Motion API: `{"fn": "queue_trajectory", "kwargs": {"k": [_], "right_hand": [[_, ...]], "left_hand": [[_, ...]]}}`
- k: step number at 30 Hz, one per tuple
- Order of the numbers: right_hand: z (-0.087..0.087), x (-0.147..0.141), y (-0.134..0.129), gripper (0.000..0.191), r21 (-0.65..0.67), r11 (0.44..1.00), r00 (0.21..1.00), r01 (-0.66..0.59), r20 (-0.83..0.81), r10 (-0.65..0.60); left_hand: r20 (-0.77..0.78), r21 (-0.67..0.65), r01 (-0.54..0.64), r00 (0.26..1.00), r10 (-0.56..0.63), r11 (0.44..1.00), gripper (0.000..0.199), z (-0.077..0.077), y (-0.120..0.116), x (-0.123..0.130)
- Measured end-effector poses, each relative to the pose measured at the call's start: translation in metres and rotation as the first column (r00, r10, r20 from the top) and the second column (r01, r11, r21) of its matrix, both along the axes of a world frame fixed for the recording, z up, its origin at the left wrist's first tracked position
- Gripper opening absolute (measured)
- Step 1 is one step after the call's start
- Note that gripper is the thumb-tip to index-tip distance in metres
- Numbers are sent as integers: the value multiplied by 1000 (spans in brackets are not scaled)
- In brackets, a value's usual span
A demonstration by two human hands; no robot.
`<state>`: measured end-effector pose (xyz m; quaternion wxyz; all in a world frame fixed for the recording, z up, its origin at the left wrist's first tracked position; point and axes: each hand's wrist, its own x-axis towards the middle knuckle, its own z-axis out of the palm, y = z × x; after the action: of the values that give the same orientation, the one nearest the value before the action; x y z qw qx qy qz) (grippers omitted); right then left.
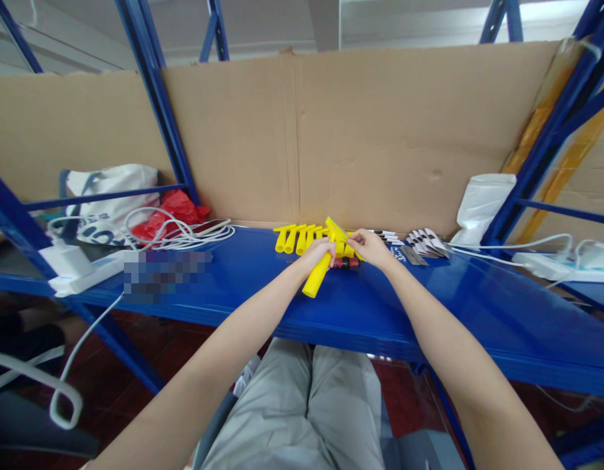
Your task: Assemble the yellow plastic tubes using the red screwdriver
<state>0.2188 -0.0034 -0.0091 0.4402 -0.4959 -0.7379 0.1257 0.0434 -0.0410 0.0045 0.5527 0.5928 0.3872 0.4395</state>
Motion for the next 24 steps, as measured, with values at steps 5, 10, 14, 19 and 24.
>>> {"fn": "queue_trajectory", "kwargs": {"k": [5, 10, 14, 19, 24], "right_hand": [[-1, -6, -5, 26, -22, 998, 993, -52, -111, 50], [1, -10, -9, 25, -52, 991, 979, -121, -171, 111], [2, -12, -11, 15, -72, 992, 984, -108, -151, 96], [3, -14, -12, 9, -59, 997, 997, -40, -69, 36], [1, -14, -11, 9, 44, 999, 998, 6, 63, -9]], "left_hand": [[-30, 32, 9, 1000, -8, 999, 30, 0, -1, 0], [-35, 57, 28, 999, -26, 998, 26, -5, 4, 1], [-60, 90, 57, 997, -52, 994, 24, -10, 9, 1], [-64, 91, 64, 996, -59, 994, 22, -10, 7, 2], [-63, 95, 49, 997, -43, 994, 22, -10, 5, 4]]}}
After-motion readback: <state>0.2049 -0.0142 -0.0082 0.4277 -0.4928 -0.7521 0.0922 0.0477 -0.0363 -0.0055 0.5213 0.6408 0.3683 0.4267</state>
